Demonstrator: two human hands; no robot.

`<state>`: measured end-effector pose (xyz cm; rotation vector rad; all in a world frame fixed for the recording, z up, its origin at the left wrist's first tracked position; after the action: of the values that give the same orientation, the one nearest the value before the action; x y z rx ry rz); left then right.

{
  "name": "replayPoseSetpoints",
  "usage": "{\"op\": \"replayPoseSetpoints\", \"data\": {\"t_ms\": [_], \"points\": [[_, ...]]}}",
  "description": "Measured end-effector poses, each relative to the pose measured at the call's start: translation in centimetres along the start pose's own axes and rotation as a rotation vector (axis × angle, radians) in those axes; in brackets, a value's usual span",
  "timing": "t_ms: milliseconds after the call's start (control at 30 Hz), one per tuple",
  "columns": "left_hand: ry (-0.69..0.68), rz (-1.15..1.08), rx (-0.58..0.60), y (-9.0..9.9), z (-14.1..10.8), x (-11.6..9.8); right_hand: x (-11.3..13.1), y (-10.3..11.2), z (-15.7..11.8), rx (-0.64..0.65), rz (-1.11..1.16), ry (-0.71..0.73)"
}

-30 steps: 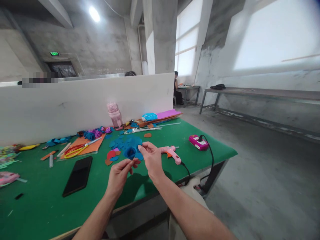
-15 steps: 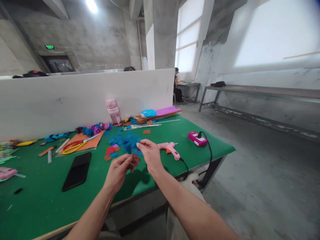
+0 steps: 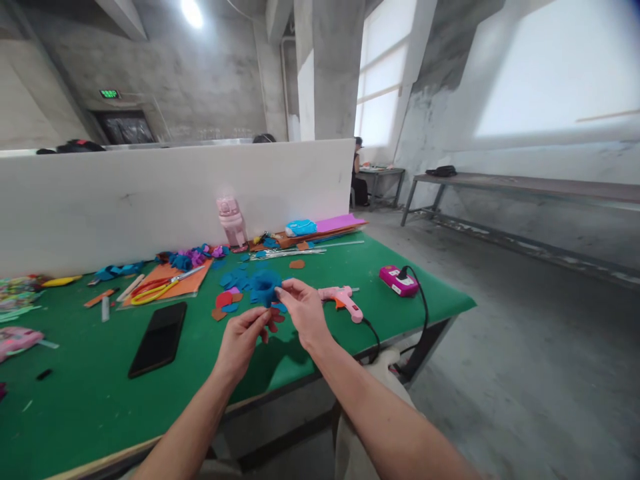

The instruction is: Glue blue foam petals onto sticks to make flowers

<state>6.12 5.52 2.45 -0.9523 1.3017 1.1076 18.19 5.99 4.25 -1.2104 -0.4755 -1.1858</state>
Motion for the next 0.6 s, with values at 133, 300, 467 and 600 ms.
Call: {"op": "replayPoseSetpoints", "data": {"t_ms": [133,300,467,600], "points": [[-0.001,0.004,-0.025,0.28,0.03,0.1,-0.1,-0.2,-0.23,0.009,-0.001,-0.031],[-0.007,-0.02,-0.043,0.45,0.04,0.03,-0.02,-0.36,-0.45,0.019,-0.001,-0.039],[-0.01,-0.026,-0.038,0.4,0.01,-0.12,-0.05,-0.52,-0.57,0.036,0.017,-0.035],[-0.007,-0.031,-0.027,0.34,0.01,-0.11,-0.21,-0.48,-0.62,0.026,0.001,-0.039]]}}
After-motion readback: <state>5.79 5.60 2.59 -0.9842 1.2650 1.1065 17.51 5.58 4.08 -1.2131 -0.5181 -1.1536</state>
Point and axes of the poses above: each hand's wrist, its own z-axis towards the middle knuckle, its own y-axis out of the back of the hand, x = y × z, the point moved 10 cm from there along z, towards the middle knuckle, and after that the axes turned 8 degrees about y, right-handed, at the moved point
